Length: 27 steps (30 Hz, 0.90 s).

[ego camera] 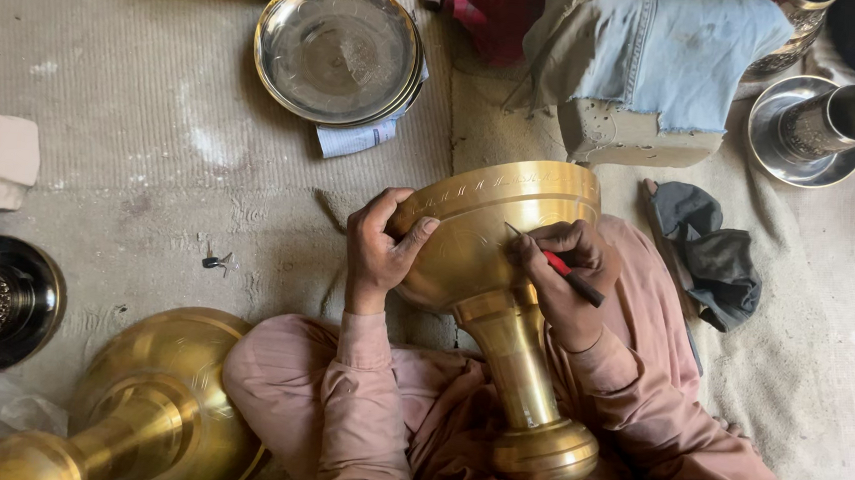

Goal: The person sits on the floor and uses a small hand tool to engrave decorative patterns onto the surface of a brass lamp base. They hold the lamp steady with one hand while carefully carving lines and shapes into the metal with the other.

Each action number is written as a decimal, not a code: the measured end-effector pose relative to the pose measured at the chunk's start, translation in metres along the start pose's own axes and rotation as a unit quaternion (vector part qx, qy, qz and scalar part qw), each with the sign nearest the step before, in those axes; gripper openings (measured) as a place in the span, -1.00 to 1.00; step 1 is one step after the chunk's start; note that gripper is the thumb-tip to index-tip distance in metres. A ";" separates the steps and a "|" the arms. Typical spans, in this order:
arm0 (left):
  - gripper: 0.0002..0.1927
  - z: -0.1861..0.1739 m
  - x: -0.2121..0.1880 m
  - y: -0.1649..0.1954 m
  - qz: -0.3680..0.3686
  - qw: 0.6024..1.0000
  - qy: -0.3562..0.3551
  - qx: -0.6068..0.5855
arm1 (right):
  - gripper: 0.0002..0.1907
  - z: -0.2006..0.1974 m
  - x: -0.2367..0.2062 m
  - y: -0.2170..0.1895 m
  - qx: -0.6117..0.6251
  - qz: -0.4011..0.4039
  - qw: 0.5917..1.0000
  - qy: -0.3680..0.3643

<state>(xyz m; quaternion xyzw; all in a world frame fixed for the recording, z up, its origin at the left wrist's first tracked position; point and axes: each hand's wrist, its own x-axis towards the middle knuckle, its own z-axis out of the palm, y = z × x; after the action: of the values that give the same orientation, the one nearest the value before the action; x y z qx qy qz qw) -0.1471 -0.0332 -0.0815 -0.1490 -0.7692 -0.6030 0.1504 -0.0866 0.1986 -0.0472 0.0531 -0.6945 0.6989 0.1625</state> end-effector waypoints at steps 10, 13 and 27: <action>-0.49 0.002 0.002 -0.007 0.006 1.000 0.006 0.007 | -0.78 0.004 0.006 0.005 0.002 -0.029 1.000 0.007; -0.49 0.002 0.003 -0.007 0.003 1.000 0.009 0.010 | -0.74 0.001 0.009 0.001 -0.074 -0.039 0.996 -0.023; -0.45 0.003 -0.003 -0.008 -0.010 1.000 0.010 0.012 | -0.67 -0.014 0.016 0.001 -0.076 -0.151 0.971 -0.172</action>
<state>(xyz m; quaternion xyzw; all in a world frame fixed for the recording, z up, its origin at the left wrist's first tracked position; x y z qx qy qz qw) -0.1480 -0.0324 -0.0905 -0.1333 -0.7763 -0.5967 0.1534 -0.0996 0.2149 -0.0437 0.2639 -0.7471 0.5920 0.1475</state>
